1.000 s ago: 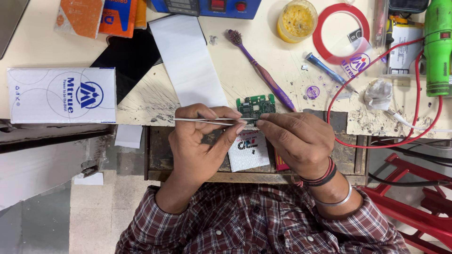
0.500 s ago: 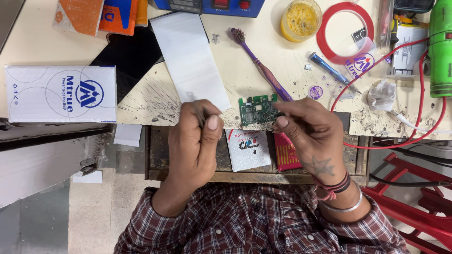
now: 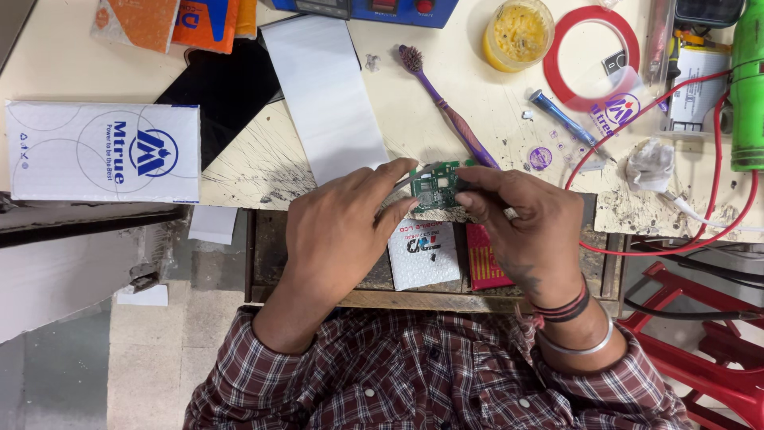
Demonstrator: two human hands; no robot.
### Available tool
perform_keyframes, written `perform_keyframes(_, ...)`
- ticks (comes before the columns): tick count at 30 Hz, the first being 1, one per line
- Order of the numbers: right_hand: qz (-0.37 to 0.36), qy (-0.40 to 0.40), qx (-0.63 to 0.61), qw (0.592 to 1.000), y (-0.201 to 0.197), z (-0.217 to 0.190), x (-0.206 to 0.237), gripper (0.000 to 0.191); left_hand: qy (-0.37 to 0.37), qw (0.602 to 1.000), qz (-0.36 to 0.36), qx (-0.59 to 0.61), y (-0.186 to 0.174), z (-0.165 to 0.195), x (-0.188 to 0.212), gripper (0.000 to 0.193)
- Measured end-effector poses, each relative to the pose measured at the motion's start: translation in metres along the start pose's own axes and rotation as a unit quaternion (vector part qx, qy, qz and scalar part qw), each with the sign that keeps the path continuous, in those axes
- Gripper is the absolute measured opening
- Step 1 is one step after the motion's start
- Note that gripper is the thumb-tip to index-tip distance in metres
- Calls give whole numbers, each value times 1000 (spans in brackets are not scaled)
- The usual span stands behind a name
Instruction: The person solders a small circuit board on a cluttered workbench using a soldering iron, then cleans the board with a tissue, applies flux from a yellow container, works on the board with tweezers, and uses a hot air gun to rework components on the board.
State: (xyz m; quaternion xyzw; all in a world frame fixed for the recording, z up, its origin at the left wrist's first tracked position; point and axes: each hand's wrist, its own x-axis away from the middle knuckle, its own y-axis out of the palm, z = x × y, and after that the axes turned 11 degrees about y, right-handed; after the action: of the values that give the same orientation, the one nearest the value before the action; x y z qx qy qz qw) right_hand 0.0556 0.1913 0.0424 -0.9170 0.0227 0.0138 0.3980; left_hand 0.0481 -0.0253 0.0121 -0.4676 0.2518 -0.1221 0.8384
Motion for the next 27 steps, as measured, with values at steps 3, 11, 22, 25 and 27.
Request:
perform_keyframes(3, -5, -20, 15, 1000, 4, -7, -3, 27, -9, 999, -40, 6, -2, -1, -5, 48)
perform_keyframes(11, -24, 4, 36, 999, 17, -16, -13, 30, -19, 998, -61, 18, -6, -2, -7, 43)
perform_keyframes(22, -32, 5, 53, 998, 21, -22, -14, 32, -7, 999, -28, 36, -7, -5, -4, 45)
perform_keyframes(25, -1, 1, 52, 999, 15, -22, -12, 31, -4, 999, -31, 33, -5, -6, -4, 43)
perform_keyframes(27, 26, 11, 58, 998, 7, -20, -14, 28, -13, 998, -48, 29, -3, -6, -5, 42)
